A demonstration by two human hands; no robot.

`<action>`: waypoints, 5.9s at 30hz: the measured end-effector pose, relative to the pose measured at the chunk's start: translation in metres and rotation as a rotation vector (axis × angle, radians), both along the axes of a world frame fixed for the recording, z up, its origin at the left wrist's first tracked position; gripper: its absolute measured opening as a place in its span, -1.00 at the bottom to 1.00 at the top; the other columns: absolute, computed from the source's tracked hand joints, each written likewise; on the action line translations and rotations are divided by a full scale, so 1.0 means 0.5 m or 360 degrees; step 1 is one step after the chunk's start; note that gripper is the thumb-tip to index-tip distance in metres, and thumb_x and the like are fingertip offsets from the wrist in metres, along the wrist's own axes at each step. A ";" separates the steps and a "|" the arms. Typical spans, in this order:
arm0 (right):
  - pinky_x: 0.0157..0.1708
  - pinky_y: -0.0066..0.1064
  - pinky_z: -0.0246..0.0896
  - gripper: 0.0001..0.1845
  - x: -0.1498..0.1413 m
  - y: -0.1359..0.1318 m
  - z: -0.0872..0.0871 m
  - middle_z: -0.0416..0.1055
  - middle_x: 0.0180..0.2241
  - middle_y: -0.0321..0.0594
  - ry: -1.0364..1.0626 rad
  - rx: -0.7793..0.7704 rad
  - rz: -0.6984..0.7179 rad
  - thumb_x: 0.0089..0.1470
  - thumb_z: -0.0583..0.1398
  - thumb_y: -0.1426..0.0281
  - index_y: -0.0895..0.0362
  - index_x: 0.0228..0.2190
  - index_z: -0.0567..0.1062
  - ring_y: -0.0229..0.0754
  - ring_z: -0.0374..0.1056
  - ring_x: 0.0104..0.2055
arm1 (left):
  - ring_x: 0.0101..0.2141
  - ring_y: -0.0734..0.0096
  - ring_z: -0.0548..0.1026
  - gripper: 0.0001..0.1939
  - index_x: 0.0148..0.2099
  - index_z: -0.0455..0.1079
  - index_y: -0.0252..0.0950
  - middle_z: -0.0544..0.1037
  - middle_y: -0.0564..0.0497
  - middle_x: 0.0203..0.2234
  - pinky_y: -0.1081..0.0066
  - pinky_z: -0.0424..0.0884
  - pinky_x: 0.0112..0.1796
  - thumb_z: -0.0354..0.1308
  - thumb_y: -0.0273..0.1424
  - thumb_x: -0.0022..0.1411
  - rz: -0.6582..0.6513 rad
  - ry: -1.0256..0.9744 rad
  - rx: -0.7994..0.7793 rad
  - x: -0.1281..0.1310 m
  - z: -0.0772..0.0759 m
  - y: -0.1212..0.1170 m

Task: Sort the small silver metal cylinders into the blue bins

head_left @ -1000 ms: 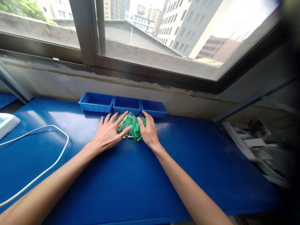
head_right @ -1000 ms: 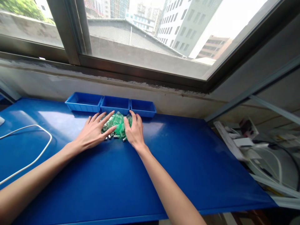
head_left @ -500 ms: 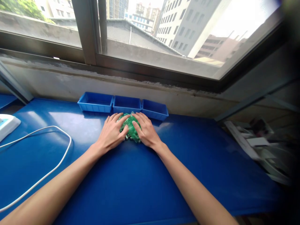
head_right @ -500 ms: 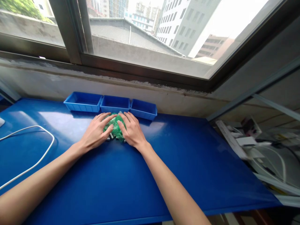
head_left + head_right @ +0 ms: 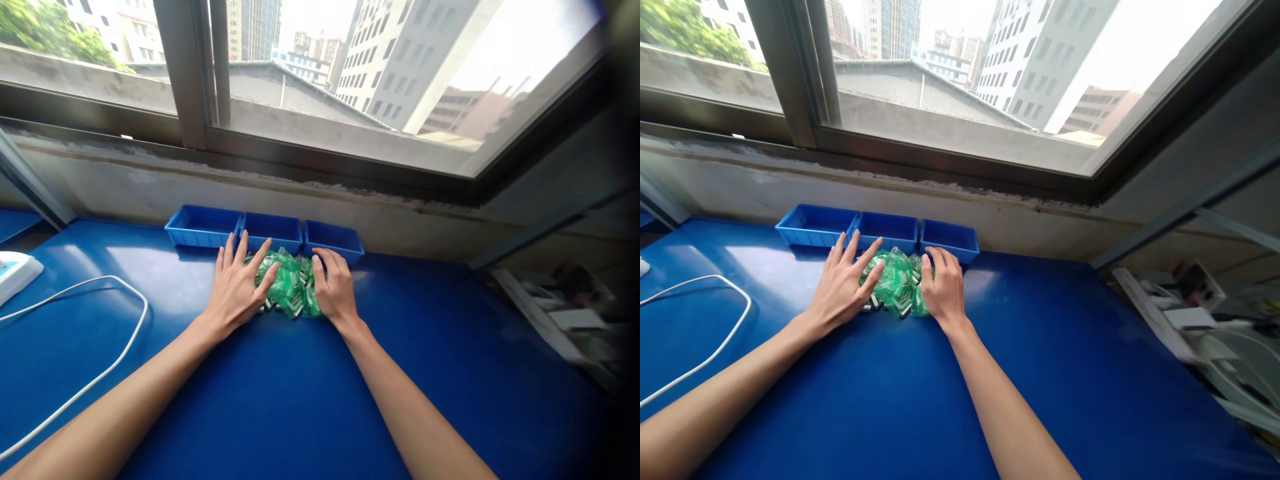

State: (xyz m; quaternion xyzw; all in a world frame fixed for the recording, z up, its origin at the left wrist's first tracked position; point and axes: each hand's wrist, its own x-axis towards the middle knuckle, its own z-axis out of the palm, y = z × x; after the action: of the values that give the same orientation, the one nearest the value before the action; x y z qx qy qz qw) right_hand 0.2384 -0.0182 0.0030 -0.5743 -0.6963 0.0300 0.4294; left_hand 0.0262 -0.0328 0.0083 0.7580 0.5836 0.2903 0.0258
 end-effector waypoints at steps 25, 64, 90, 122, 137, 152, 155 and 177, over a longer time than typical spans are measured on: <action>-0.04 -0.15 0.28 -0.69 0.030 0.005 0.008 0.50 -0.22 -0.11 0.0155 -0.0031 -0.0109 0.28 0.09 0.22 0.08 -0.05 0.48 0.00 0.40 -0.12 | 0.35 -0.10 0.08 -0.54 0.28 0.36 -0.18 0.18 -0.16 0.35 -0.09 0.15 0.27 -0.01 -0.17 0.43 -0.0154 -0.0046 0.0258 -0.008 0.009 -0.005; -0.46 -0.35 0.00 -0.49 0.037 -0.015 0.008 0.16 -0.65 -0.33 -0.0424 -0.0022 0.0539 0.28 0.09 0.29 0.07 -0.68 0.11 -0.28 0.10 -0.57 | -0.45 0.37 0.34 -0.71 -0.43 0.19 -0.22 0.34 0.05 -0.53 0.34 0.31 -0.33 -0.01 -0.42 0.40 -0.0525 0.0014 0.0491 -0.006 -0.003 0.001; -0.22 -0.35 0.29 -0.45 0.159 -0.007 0.039 0.47 -0.28 -0.28 -0.0006 -0.0471 0.0259 -0.02 0.37 0.30 0.01 0.05 0.47 -0.17 0.40 -0.29 | 0.00 0.06 0.40 -0.72 0.06 0.45 -0.26 0.51 -0.16 -0.01 0.08 0.39 0.00 0.03 -0.36 0.38 -0.0773 0.0100 0.0321 0.098 0.063 0.016; -0.17 -0.28 0.27 -0.82 0.046 0.134 0.087 0.56 -0.47 -0.25 0.0134 -0.0149 -0.0197 0.06 0.31 0.21 0.05 -0.41 0.59 -0.05 0.44 -0.24 | -0.11 0.04 0.41 -0.66 -0.07 0.61 -0.35 0.63 -0.17 -0.27 0.11 0.43 -0.04 0.10 -0.26 0.34 -0.0679 0.0263 -0.0085 0.099 0.085 0.082; -0.30 -0.30 0.30 -0.55 0.101 -0.004 0.025 0.55 -0.12 -0.11 -0.0126 -0.0455 0.0157 0.13 0.26 0.05 0.04 -0.05 0.56 -0.17 0.40 -0.37 | -0.02 -0.06 0.34 -0.65 0.00 0.56 -0.28 0.51 -0.21 -0.13 0.06 0.39 -0.03 0.18 -0.20 0.27 -0.0561 0.0419 -0.0094 0.100 0.076 0.074; -0.13 -0.25 0.40 -0.42 0.074 -0.001 0.009 0.60 -0.24 -0.24 0.0147 -0.0440 0.0117 -0.03 0.35 0.29 -0.02 0.07 0.47 -0.07 0.52 -0.21 | 0.05 -0.15 0.35 -0.60 0.11 0.53 -0.24 0.61 -0.17 -0.07 0.00 0.36 -0.02 0.13 -0.21 0.31 -0.0613 0.0393 -0.0250 0.098 0.086 0.070; -0.13 -0.23 0.40 -0.50 0.071 -0.007 0.015 0.60 -0.26 -0.23 0.0053 -0.0354 0.0136 0.08 0.24 0.36 -0.01 0.08 0.47 -0.07 0.53 -0.26 | 0.07 -0.17 0.34 -0.62 0.09 0.54 -0.21 0.62 -0.17 -0.07 -0.02 0.35 -0.02 0.13 -0.21 0.31 -0.0601 0.0350 -0.0260 0.099 0.081 0.070; -0.23 -0.26 0.53 -0.30 0.095 0.066 0.039 0.58 -0.40 -0.22 0.1529 -0.0247 -0.0029 -0.13 0.42 0.13 0.13 0.01 0.40 -0.09 0.58 -0.35 | 0.15 -0.26 0.29 -0.69 -0.01 0.54 -0.23 0.58 -0.18 0.01 -0.16 0.33 -0.01 0.10 -0.22 0.33 -0.0569 0.0179 -0.0323 0.107 0.067 0.067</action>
State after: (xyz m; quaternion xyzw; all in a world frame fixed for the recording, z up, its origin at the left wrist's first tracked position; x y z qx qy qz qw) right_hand 0.2856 0.0151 0.0224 -0.5319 -0.4099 0.3397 0.6585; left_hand 0.0800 0.0005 0.0421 0.8580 0.4666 0.1782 0.1203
